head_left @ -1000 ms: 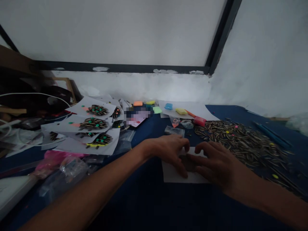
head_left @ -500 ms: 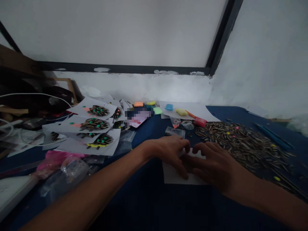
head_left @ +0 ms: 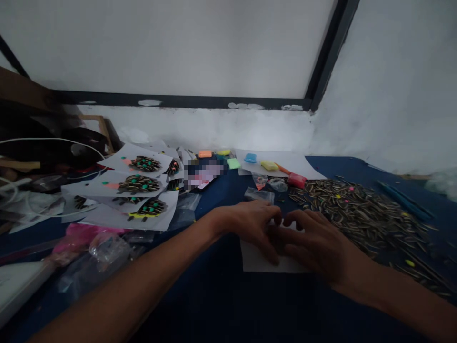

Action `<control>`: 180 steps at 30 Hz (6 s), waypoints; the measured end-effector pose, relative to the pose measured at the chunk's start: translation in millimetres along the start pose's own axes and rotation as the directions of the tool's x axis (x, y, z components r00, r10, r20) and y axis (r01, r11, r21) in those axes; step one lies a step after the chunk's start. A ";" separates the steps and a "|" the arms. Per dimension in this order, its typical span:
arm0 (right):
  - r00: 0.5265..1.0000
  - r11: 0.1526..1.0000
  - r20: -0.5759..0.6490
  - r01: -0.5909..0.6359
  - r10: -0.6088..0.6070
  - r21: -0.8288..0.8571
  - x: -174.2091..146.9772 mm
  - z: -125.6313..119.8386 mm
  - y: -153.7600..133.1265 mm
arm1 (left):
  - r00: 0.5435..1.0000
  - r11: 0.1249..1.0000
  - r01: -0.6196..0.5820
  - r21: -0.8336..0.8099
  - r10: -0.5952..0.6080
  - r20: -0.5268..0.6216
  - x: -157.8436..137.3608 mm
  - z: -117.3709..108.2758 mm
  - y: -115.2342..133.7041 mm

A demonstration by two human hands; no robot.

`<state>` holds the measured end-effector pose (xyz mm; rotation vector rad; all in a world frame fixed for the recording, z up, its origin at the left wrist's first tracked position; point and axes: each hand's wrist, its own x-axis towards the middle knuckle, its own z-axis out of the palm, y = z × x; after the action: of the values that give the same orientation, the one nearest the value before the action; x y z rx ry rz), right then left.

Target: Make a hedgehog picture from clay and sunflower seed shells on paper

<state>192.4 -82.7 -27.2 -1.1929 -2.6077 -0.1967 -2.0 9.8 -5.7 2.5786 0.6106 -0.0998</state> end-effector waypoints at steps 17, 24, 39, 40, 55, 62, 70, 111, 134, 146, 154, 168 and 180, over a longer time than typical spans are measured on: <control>0.978 0.957 0.006 0.207 -0.210 -0.205 -18.8 -12.1 8.2 | 0.999 1.000 0.031 0.007 -0.031 0.043 -2.7 -3.3 2.8; 0.985 0.959 0.007 0.170 -0.173 -0.226 -15.8 -13.3 6.1 | 0.999 1.000 0.025 0.003 -0.025 0.036 -3.9 -4.6 3.2; 0.996 0.989 0.021 0.089 -0.087 -0.116 -12.8 -13.5 -7.1 | 0.999 1.000 0.013 0.002 -0.013 0.043 -4.3 -5.9 3.3; 0.996 0.989 0.021 0.090 -0.088 -0.116 -12.0 -13.7 -7.7 | 0.999 1.000 0.012 -0.003 -0.011 0.039 -4.2 -6.0 3.2; 0.999 0.993 0.042 0.000 0.005 -0.122 -15.4 -10.4 -3.6 | 0.999 1.000 0.014 -0.008 -0.014 0.029 -4.0 -4.5 3.3; 0.998 0.993 0.006 -0.054 0.055 -0.103 -23.6 -12.1 1.9 | 0.998 0.999 0.036 0.015 -0.037 0.042 -3.3 -4.3 3.7; 0.996 0.991 0.077 -0.038 0.048 -0.127 -23.5 -10.3 1.8 | 0.999 1.000 0.026 0.003 -0.026 0.019 -2.9 -3.1 2.7; 0.998 0.995 -0.062 -0.010 0.004 -0.097 -36.5 -13.5 -6.0 | 1.000 1.000 0.020 -0.014 -0.020 0.017 -3.0 -3.0 2.0; 0.996 0.974 0.032 0.084 -0.079 -0.210 -31.4 -15.6 -10.6 | 0.999 1.000 0.021 -0.003 -0.021 0.025 -2.9 -3.3 1.7; 0.997 0.975 -0.021 0.063 -0.070 -0.214 -34.9 -12.9 -5.2 | 0.999 0.999 0.036 -0.016 -0.035 0.036 -3.5 -4.4 2.9; 0.993 0.980 -0.021 0.115 -0.120 -0.161 -33.8 -16.7 -8.8 | 1.000 1.000 0.009 -0.017 -0.009 0.021 -2.9 -3.0 0.2; 0.990 0.992 -0.101 0.091 -0.099 -0.086 -35.2 -14.5 -5.8 | 0.999 0.999 0.027 -0.017 -0.026 0.028 -3.1 -3.1 1.9; 0.998 0.992 -0.061 0.008 -0.015 -0.124 -38.7 -8.8 -3.7 | 0.999 1.000 0.023 0.000 -0.023 0.042 -3.5 -4.5 2.9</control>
<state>215.4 -115.1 -30.3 -1.1917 -2.5814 -0.3965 -4.0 8.2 0.2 2.5625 0.6240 -0.1613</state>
